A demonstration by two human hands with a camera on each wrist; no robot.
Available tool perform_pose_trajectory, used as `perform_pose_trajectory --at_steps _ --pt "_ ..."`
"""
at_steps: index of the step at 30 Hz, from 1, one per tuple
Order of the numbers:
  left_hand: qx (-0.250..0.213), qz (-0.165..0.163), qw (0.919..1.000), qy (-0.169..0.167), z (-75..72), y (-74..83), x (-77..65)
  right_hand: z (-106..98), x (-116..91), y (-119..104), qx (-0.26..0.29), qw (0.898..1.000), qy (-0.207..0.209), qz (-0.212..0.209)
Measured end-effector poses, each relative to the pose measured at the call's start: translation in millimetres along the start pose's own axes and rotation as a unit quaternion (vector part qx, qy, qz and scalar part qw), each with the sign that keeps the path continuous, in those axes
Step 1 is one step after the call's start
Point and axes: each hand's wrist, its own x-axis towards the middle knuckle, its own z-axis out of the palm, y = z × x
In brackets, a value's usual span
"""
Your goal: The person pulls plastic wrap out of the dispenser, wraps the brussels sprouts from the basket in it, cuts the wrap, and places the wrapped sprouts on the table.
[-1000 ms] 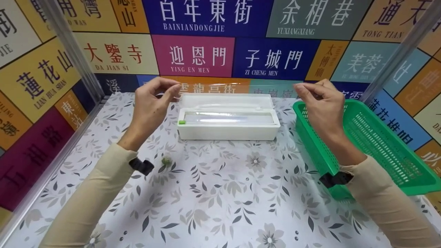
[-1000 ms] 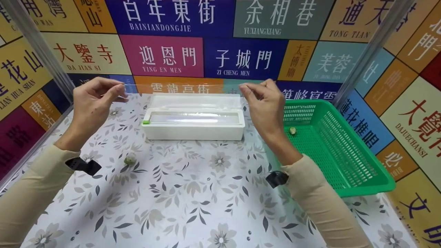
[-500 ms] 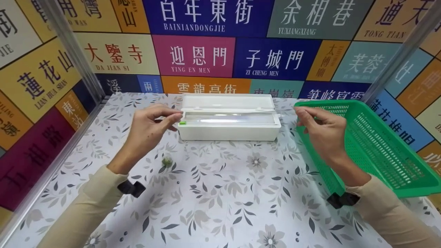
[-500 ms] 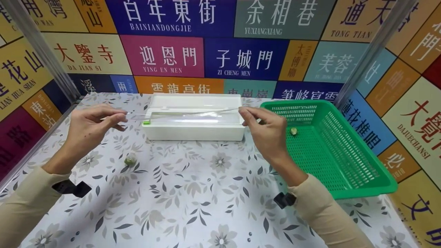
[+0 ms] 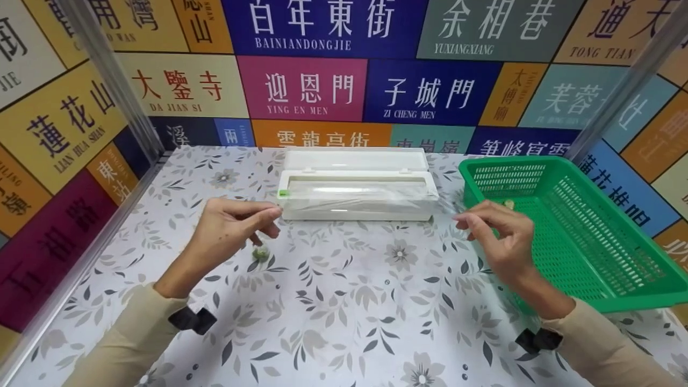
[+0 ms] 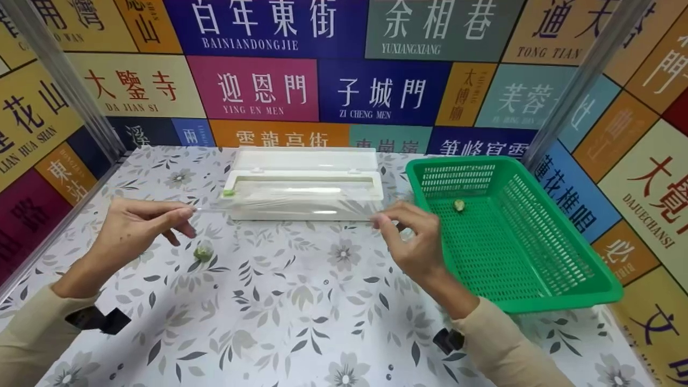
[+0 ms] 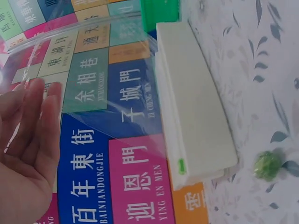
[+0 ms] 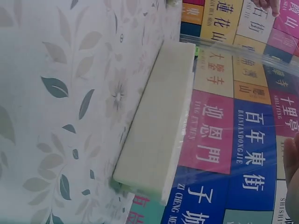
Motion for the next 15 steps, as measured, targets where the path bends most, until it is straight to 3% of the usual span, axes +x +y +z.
perform_pose_trajectory --at_steps 3,6,10,12,15 --pt "0.0 -0.034 0.9988 -0.036 -2.4 -4.2 -7.8 -3 -6 -2 -0.008 1.0 -0.024 0.009" --pt "-0.017 -0.071 0.9944 -0.077 -1.7 -10.5 -13.5 -5 -11 -5 -0.042 0.996 -0.064 0.046" --pt "-0.077 -0.129 0.982 -0.115 8.8 -26.1 -17.9 -5 -17 -7 -0.097 0.977 -0.154 0.116" --pt "-0.101 -0.167 0.9754 -0.103 16.8 -35.1 -21.0 -4 -20 -5 -0.111 0.964 -0.187 0.15" --pt "-0.115 -0.221 0.967 -0.054 29.0 -46.0 -27.6 -3 -24 -3 -0.125 0.948 -0.207 0.209"
